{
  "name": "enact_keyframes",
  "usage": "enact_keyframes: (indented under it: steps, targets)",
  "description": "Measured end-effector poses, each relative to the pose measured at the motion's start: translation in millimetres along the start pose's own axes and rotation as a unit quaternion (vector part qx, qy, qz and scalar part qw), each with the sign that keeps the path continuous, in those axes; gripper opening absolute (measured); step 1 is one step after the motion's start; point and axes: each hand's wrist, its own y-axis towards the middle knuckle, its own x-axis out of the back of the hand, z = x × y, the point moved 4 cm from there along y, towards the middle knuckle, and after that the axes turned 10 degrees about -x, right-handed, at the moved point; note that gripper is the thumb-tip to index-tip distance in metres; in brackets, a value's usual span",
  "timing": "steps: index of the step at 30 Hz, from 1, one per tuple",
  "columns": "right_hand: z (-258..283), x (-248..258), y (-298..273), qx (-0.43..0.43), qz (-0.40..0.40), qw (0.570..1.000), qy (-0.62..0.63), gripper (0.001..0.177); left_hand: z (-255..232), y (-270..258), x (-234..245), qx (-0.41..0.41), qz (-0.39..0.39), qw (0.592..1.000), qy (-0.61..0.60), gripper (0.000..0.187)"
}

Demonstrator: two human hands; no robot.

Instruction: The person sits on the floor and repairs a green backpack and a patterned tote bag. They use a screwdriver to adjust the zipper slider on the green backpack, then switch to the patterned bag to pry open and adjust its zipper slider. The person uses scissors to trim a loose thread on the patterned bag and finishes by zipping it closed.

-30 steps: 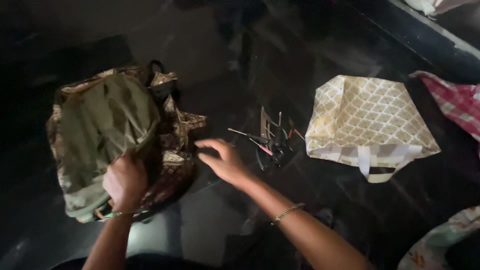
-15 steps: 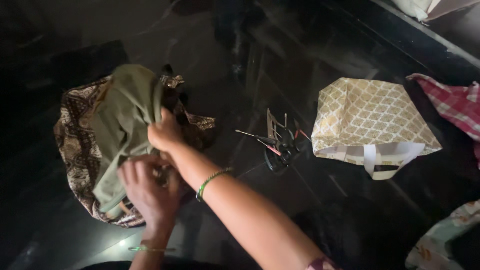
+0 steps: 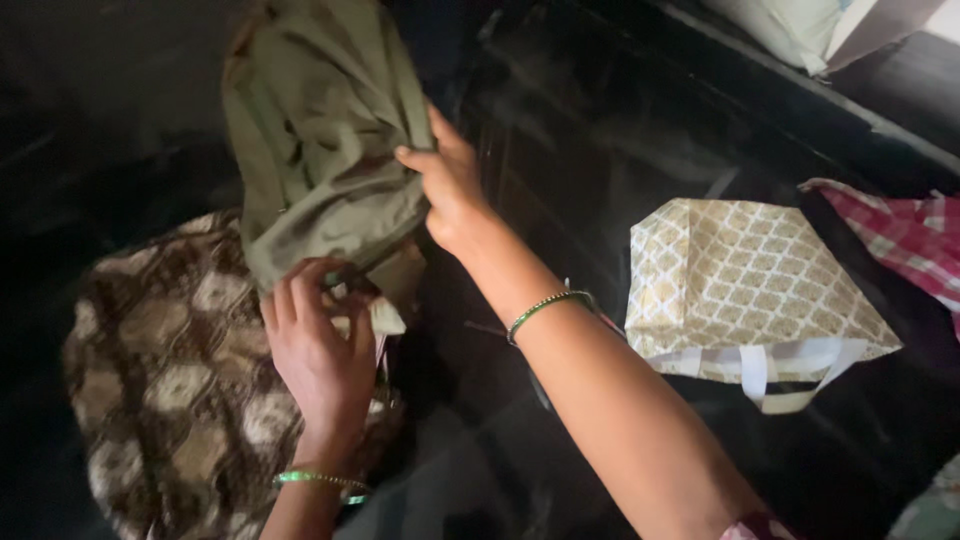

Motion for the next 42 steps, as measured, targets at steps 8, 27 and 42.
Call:
enact_keyframes:
  steps: [8, 27, 42]
  targets:
    - [-71, 145, 1, -0.169, -0.11, 0.928, -0.313, 0.08, 42, -29, -104, 0.047, 0.265, 0.963, 0.017, 0.092]
    - [-119, 170, -32, -0.152, -0.057, 0.79, -0.592, 0.121, 167, -148, -72, 0.245, 0.19, 0.941, 0.139, 0.04]
    - [-111, 60, -115, -0.002, -0.011, 0.862, -0.507, 0.049, 81, -116, -86, 0.272, 0.277, 0.919, -0.069, 0.062]
